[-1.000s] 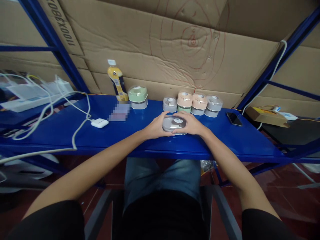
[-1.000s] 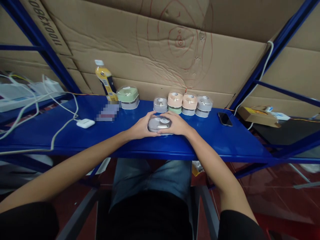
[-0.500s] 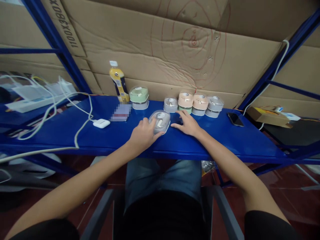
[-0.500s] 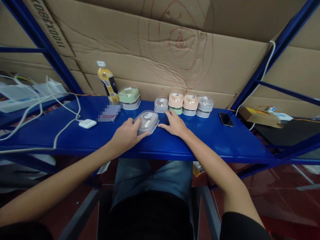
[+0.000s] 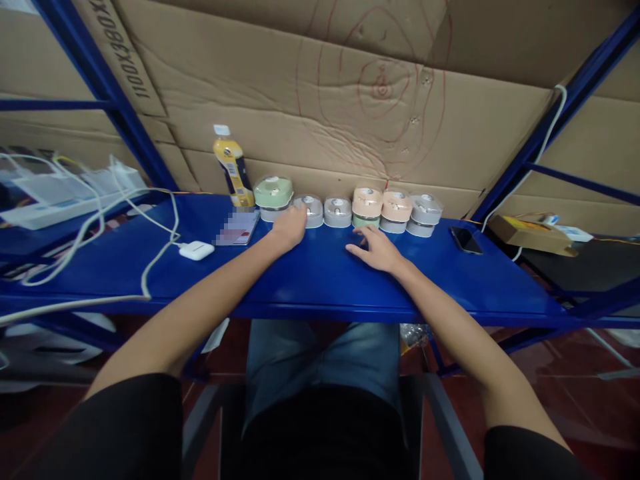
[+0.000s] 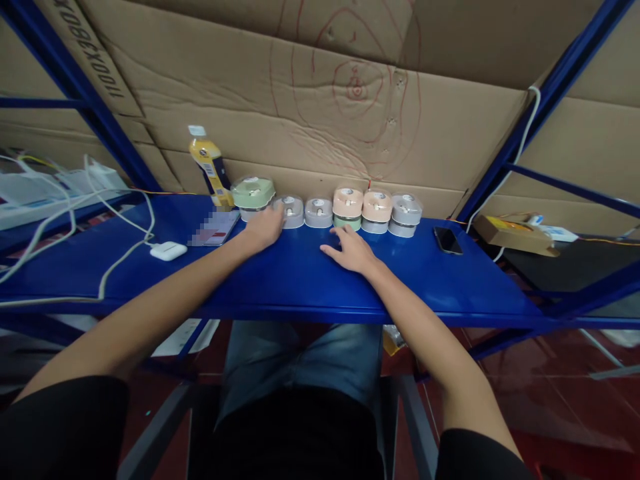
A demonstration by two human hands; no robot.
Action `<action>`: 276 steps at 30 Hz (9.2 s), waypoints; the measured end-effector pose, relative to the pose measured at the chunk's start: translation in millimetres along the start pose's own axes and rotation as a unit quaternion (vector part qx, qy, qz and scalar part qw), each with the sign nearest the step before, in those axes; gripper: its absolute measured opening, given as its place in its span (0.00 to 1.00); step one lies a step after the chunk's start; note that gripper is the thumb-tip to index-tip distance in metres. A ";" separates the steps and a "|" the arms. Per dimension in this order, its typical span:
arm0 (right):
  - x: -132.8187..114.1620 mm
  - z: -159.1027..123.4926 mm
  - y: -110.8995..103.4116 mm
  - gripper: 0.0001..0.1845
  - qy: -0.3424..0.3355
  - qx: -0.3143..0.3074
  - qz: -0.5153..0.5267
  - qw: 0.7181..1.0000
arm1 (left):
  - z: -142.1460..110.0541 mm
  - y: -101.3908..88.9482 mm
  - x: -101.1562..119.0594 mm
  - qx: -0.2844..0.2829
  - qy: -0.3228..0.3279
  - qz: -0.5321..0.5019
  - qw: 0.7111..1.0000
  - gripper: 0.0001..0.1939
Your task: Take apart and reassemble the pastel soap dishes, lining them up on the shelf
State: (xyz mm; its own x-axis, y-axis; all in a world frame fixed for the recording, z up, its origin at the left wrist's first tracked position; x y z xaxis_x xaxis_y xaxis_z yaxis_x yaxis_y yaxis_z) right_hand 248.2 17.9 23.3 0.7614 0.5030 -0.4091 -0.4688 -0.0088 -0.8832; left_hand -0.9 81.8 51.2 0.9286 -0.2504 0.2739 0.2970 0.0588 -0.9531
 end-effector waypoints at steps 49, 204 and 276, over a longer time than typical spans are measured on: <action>14.3 -14.3 -54.8 0.43 -0.001 0.107 0.097 0.990 | -82.8 33.4 49.6 -0.078 0.378 -0.149 0.910 0.28; 13.1 -9.6 -63.4 0.32 -0.022 0.238 0.107 0.965 | -3.2 -58.6 -37.2 0.275 0.059 -0.184 0.942 0.55; 23.9 -19.9 -73.2 0.49 0.003 0.091 0.134 0.987 | -75.8 28.7 36.8 -0.038 0.334 -0.157 0.929 0.29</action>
State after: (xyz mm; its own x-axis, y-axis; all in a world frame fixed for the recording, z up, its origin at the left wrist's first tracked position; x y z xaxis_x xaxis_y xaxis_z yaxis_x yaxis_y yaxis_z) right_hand 309.6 13.4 73.6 0.6017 0.4993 -0.6234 -0.7252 0.0144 -0.6884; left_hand 25.0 1.1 24.2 0.4455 -0.7892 0.4226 0.4894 -0.1806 -0.8531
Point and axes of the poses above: each hand's wrist, its own z-axis towards the middle knuckle, its own y-axis out of the palm, x = y × z, the point moved 6 cm from there along z, towards the middle knuckle, and after that the axes turned 10 degrees about -x, right-handed, at the moved point
